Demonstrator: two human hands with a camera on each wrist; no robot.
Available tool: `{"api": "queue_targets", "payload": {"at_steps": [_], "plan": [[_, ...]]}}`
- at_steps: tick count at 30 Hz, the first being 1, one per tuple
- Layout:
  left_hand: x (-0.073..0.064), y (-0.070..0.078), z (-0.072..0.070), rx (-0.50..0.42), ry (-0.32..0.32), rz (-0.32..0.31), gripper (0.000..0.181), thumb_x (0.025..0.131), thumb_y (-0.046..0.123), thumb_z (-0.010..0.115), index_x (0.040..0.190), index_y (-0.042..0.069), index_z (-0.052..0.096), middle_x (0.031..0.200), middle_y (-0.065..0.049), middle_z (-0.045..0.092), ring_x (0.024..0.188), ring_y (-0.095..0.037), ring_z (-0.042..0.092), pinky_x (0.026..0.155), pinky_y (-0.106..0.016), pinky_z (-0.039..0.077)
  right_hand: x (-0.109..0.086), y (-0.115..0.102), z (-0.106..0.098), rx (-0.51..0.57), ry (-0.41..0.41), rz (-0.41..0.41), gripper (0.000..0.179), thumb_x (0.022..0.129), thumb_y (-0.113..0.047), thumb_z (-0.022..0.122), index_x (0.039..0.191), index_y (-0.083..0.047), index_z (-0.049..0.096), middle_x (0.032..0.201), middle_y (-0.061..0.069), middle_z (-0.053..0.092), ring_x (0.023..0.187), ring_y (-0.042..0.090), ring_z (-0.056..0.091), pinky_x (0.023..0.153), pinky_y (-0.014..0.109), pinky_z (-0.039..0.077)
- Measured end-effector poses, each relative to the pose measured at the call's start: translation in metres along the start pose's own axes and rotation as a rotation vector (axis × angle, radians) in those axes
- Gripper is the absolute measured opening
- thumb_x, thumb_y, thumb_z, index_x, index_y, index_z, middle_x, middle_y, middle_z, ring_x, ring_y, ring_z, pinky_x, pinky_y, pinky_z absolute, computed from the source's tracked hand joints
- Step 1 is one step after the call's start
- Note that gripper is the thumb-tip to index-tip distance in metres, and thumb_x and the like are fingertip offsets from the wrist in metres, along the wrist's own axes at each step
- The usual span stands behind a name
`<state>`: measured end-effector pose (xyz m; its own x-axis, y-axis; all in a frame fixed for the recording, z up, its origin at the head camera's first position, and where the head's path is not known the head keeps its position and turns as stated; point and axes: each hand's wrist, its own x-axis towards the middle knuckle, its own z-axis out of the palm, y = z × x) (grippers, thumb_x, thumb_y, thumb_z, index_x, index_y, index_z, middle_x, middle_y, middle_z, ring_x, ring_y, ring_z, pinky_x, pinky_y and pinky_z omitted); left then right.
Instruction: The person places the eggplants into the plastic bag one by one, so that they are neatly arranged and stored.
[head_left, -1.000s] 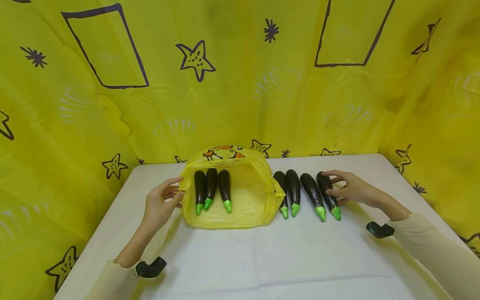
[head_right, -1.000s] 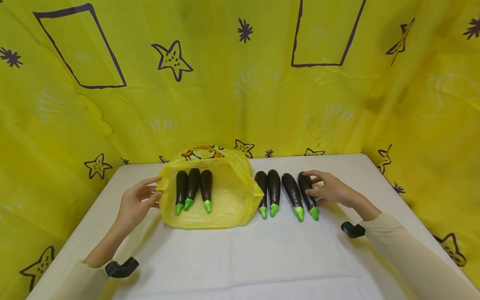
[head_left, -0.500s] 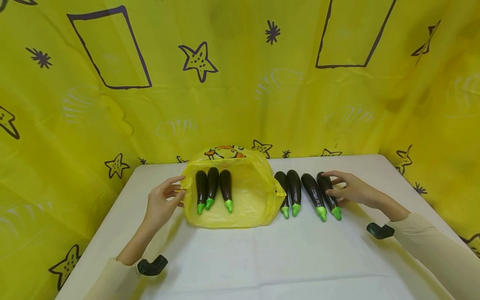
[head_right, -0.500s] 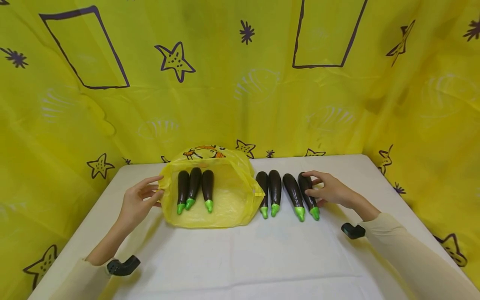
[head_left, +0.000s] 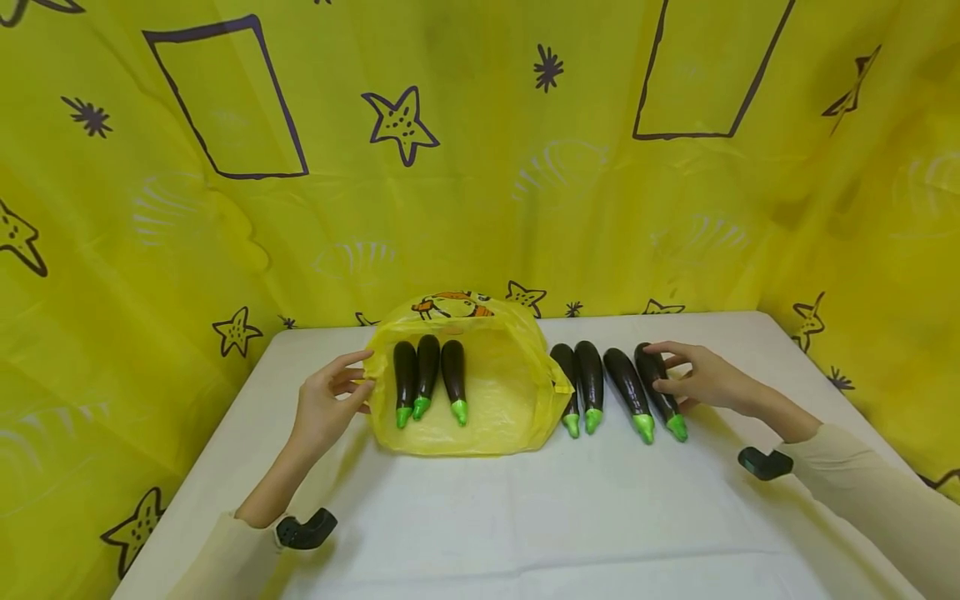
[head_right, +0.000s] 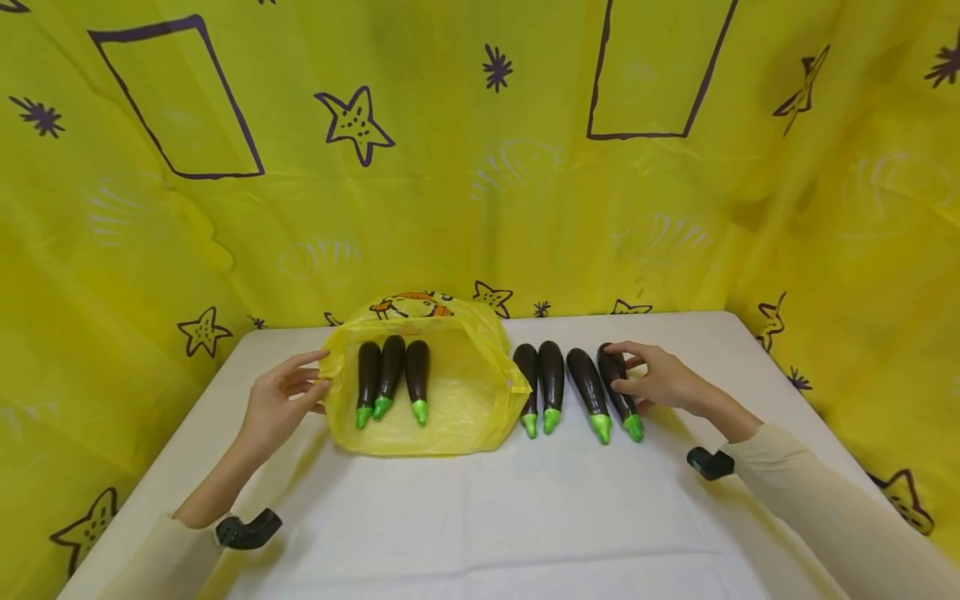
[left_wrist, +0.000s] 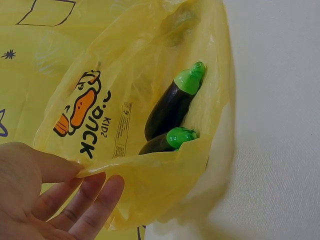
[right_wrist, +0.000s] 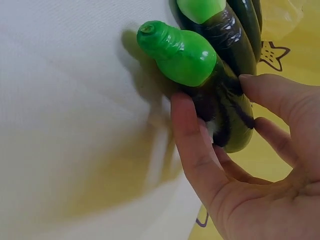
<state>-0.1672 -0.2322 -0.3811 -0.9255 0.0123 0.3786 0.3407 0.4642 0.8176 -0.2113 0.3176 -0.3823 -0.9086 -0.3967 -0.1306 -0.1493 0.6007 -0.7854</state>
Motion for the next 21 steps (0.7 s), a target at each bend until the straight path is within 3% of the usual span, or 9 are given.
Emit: {"api": "queue_targets", "payload": {"at_steps": [5, 14, 21], "plan": [[0.0, -0.001, -0.001, -0.002, 0.003, 0.004, 0.045, 0.089, -0.01, 0.073, 0.132, 0.003, 0.067, 0.098, -0.023, 0.074, 0.073, -0.016, 0.073, 0.057, -0.035, 0.064, -0.002, -0.008, -0.003, 0.013, -0.007, 0.011, 0.069, 0.098, -0.009, 0.07, 0.155, 0.002, 0.033, 0.144, 0.047, 0.033, 0.092, 0.031, 0.07, 0.071, 0.043, 0.066], [0.0, -0.002, 0.0, 0.006, 0.0, -0.003, 0.045, 0.09, -0.009, 0.073, 0.132, 0.004, 0.067, 0.099, -0.023, 0.074, 0.074, -0.018, 0.074, 0.059, -0.042, 0.065, -0.004, -0.018, -0.008, -0.017, 0.007, -0.012, 0.07, 0.097, -0.01, 0.072, 0.155, 0.0, 0.035, 0.145, 0.046, 0.033, 0.092, 0.031, 0.071, 0.069, 0.04, 0.066], [0.0, -0.002, 0.0, 0.004, 0.007, 0.001, 0.044, 0.09, -0.007, 0.074, 0.132, 0.005, 0.068, 0.1, -0.023, 0.074, 0.075, -0.021, 0.074, 0.057, -0.033, 0.064, -0.005, -0.032, -0.012, -0.023, 0.035, -0.042, 0.069, 0.095, -0.008, 0.073, 0.155, -0.004, 0.038, 0.147, 0.045, 0.033, 0.091, 0.031, 0.073, 0.066, 0.038, 0.066]]}}
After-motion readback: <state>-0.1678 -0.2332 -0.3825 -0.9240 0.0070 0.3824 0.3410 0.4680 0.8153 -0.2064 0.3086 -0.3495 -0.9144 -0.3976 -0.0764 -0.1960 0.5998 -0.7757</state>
